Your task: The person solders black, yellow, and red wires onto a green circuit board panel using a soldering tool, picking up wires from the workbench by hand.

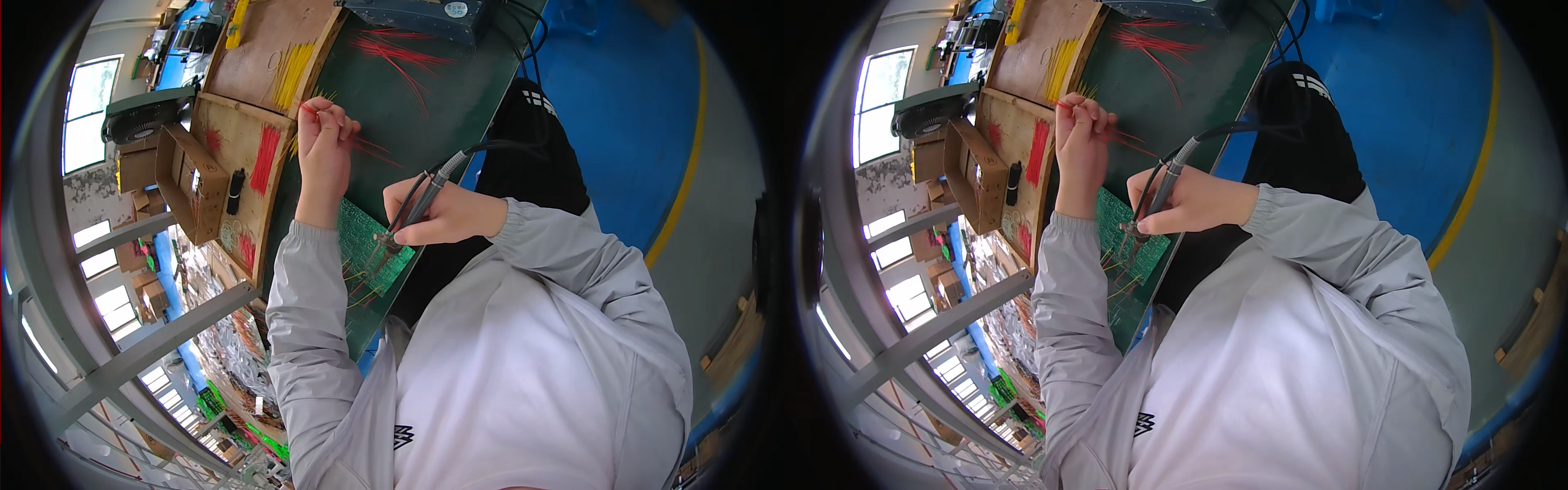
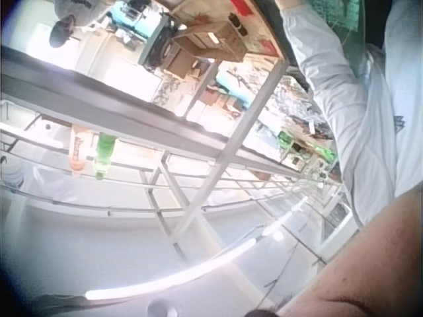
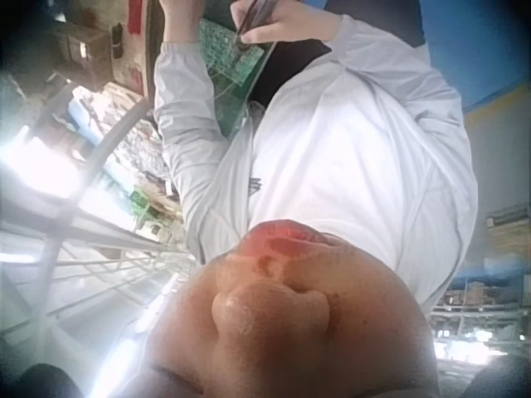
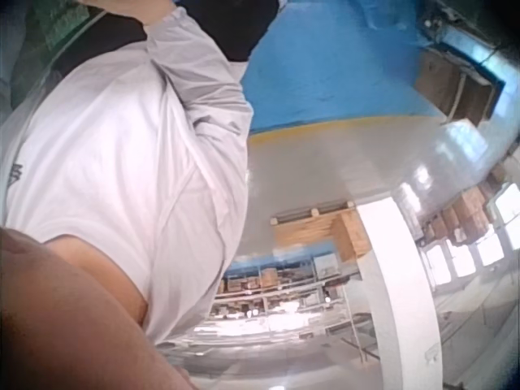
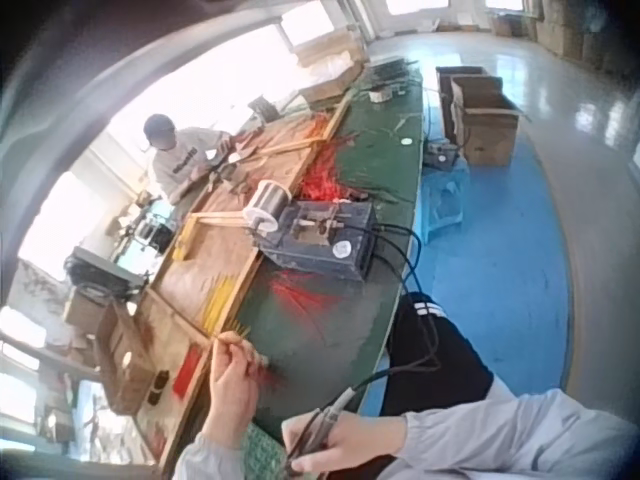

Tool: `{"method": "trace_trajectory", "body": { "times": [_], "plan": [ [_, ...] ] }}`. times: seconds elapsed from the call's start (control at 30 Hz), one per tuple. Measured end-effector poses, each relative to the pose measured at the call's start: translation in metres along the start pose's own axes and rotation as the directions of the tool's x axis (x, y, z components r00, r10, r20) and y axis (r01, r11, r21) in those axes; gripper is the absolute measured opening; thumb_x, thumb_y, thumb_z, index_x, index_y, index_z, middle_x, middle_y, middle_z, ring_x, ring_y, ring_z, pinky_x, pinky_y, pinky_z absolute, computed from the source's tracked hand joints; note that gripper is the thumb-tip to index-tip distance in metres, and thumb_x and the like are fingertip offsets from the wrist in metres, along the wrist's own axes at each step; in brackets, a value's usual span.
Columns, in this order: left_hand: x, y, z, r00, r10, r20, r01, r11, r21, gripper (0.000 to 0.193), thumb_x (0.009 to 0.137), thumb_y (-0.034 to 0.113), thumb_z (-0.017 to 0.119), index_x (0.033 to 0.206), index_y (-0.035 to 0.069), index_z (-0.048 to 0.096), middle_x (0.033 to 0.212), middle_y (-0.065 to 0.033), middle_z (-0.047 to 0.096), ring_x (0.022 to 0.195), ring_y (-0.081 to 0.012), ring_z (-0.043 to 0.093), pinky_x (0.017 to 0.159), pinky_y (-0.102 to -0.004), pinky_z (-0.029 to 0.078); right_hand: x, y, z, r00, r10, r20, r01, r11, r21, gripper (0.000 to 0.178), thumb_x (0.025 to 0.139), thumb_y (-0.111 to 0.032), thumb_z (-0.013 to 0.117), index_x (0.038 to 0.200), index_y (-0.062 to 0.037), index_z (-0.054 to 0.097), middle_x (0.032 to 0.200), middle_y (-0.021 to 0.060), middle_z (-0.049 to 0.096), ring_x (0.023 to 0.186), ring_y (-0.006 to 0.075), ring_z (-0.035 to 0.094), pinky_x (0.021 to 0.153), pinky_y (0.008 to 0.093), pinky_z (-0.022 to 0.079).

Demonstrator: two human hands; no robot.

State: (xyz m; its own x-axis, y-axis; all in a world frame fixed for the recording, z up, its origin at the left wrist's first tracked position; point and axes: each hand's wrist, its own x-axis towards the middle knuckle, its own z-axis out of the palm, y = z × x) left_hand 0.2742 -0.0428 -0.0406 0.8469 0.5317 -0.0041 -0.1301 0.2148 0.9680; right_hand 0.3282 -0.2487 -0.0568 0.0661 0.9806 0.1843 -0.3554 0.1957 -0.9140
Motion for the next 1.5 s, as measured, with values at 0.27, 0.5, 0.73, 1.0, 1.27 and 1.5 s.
{"method": "trace_trajectory", "body": {
  "times": [0.27, 0.5, 0.73, 1.0, 1.27, 1.5],
  "plan": [
    [-0.014, 0.039, -0.021, 0.996, 0.062, -0.058, -0.08, 0.915, -0.397, 0.012, 0.107, 0.016, 0.041, 0.101, 0.016, 0.052, 0.086, 0.0003, 0.048, 0.067, -0.0113, 0.037, 0.064, -0.0277, 0.036, 0.001, 0.008, 0.0, 1.0, -0.005, -0.025, 0.002, 0.996, -0.091, 0.015, 0.082, -0.013, 0.068, 0.081, -0.003, 0.056, 0.067, 0.0008, 0.057, 0.062, 0.0065, 0.051, 0.054, 0.0254, 0.04],
    [-0.04, 0.044, -0.034, 0.979, -0.155, -0.134, -0.015, 0.597, -0.802, 0.021, 0.107, 0.017, 0.038, 0.102, 0.012, 0.058, 0.082, -0.0006, 0.049, 0.066, -0.0128, 0.037, 0.062, -0.0279, 0.036, -0.002, 0.011, 0.0, 0.974, -0.13, -0.186, 0.188, 0.922, 0.338, 0.02, 0.085, -0.012, 0.066, 0.083, -0.0054, 0.048, 0.068, 0.0057, 0.051, 0.061, 0.0142, 0.054, 0.052, 0.0274, 0.041],
    [-0.043, 0.039, -0.029, 0.965, -0.175, -0.195, -0.099, 0.448, -0.889, 0.018, 0.103, 0.01, 0.04, 0.097, 0.007, 0.056, 0.075, -0.0012, 0.045, 0.058, -0.0118, 0.034, 0.055, -0.0271, 0.031, 0.041, -0.023, 0.001, 0.535, -0.309, -0.786, 0.634, 0.763, 0.131, 0.015, 0.099, -0.017, 0.056, 0.106, -0.0033, 0.053, 0.088, 0.0139, 0.068, 0.079, 0.0239, 0.069, 0.072, 0.0355, 0.055],
    [-0.052, 0.038, 0.006, 0.977, -0.188, -0.102, -0.044, 0.29, -0.956, 0.018, 0.101, 0.008, 0.04, 0.095, 0.011, 0.056, 0.076, 0.0003, 0.048, 0.055, -0.0104, 0.031, 0.05, -0.0258, 0.027, 0.078, 0.003, 0.022, 0.43, -0.165, -0.888, 0.481, 0.874, 0.071, 0.024, 0.103, -0.03, 0.053, 0.112, -0.0083, 0.049, 0.097, 0.008, 0.067, 0.09, 0.0148, 0.066, 0.078, 0.0305, 0.051],
    [-0.071, 0.039, 0.018, 0.978, -0.153, -0.141, -0.095, 0.274, -0.957, 0.019, 0.102, 0.01, 0.04, 0.095, 0.012, 0.057, 0.076, 0.001, 0.047, 0.055, -0.0103, 0.03, 0.05, -0.0256, 0.026, 0.064, -0.001, 0.03, 0.447, -0.083, -0.89, 0.32, 0.945, 0.073, 0.032, 0.103, -0.036, 0.05, 0.118, -0.0073, 0.047, 0.107, 0.0129, 0.063, 0.095, 0.0213, 0.068, 0.071, 0.037, 0.06],
    [-0.082, 0.04, 0.035, 0.989, -0.033, -0.141, -0.12, 0.358, -0.926, 0.022, 0.106, 0.016, 0.037, 0.099, 0.013, 0.058, 0.078, 0.0016, 0.045, 0.058, -0.0107, 0.029, 0.052, -0.0263, 0.027, 0.063, 0.0, 0.035, 0.555, -0.088, -0.827, 0.396, 0.903, 0.169, 0.034, 0.104, -0.033, 0.049, 0.119, -0.0046, 0.042, 0.105, 0.0153, 0.061, 0.088, 0.0253, 0.07, 0.072, 0.0389, 0.061]
  ]
}}
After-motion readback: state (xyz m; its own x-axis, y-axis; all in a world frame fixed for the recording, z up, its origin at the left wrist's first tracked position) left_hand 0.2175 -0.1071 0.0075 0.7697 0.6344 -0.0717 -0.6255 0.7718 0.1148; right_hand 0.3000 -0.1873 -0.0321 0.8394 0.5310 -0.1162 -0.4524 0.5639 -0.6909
